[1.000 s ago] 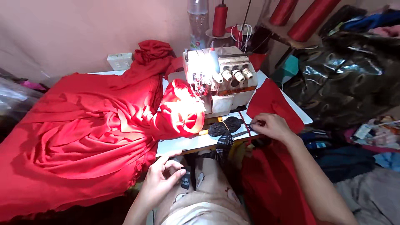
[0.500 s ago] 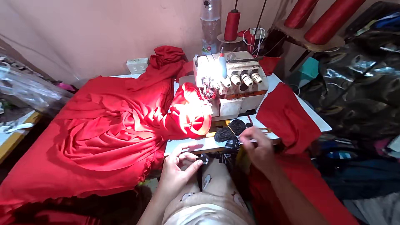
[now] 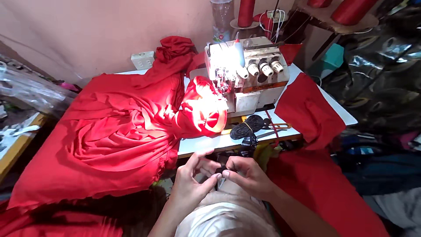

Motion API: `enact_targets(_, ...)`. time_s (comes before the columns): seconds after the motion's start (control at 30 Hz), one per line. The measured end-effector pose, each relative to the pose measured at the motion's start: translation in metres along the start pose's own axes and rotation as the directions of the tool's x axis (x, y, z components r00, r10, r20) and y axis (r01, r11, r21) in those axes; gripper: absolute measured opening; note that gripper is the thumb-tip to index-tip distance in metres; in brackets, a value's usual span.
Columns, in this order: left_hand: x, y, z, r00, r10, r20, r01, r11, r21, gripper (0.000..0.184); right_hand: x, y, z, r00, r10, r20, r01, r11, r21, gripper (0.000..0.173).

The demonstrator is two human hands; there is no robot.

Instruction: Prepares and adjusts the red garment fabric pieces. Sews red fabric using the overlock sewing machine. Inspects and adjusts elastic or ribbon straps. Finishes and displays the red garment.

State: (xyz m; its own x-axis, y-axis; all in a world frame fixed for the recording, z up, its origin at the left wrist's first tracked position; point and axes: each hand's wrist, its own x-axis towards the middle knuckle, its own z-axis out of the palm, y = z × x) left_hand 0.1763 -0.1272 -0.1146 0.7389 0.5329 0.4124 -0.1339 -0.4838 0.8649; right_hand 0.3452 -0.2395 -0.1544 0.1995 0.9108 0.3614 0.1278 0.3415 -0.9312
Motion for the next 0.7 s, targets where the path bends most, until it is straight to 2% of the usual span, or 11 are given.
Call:
enact_targets(0.13,-0.003,-0.002,0.004,0.991,-0.063,-0.122,0.048,0.991,-0.123,0.032,-0.003,-0.001,0.009,0.995,-0.023,-0.096,0.027,0.998,0.049,0.016)
enact_targets(0.3,-0.012,-0.011,0.010,0.986,-0.163,-0.038,0.149,0.956,-0.252,0.021,-0.001,-0.005,0.019,0.984,0.000,-0.178,0.014,0.997,0.080,0.012)
enact_targets(0.47,-0.012,-0.015,0.016,0.986,-0.119,-0.119,0.089,0.968,-0.236,0.017,0.000,-0.004,0.025,0.976,-0.030,-0.215,0.050,0.995,0.089,0.010)
enact_targets(0.53,-0.011,-0.015,0.019,0.977,-0.145,-0.159,0.105,0.966,-0.236,0.012,-0.001,-0.003,0.025,0.980,-0.041,-0.197,0.060,0.994,0.092,0.010)
enact_targets(0.7,-0.010,-0.014,0.017,0.964,-0.210,-0.163,0.162,0.950,-0.267,0.011,-0.006,0.001,0.021,0.985,-0.035,-0.170,0.057,0.991,0.125,0.023)
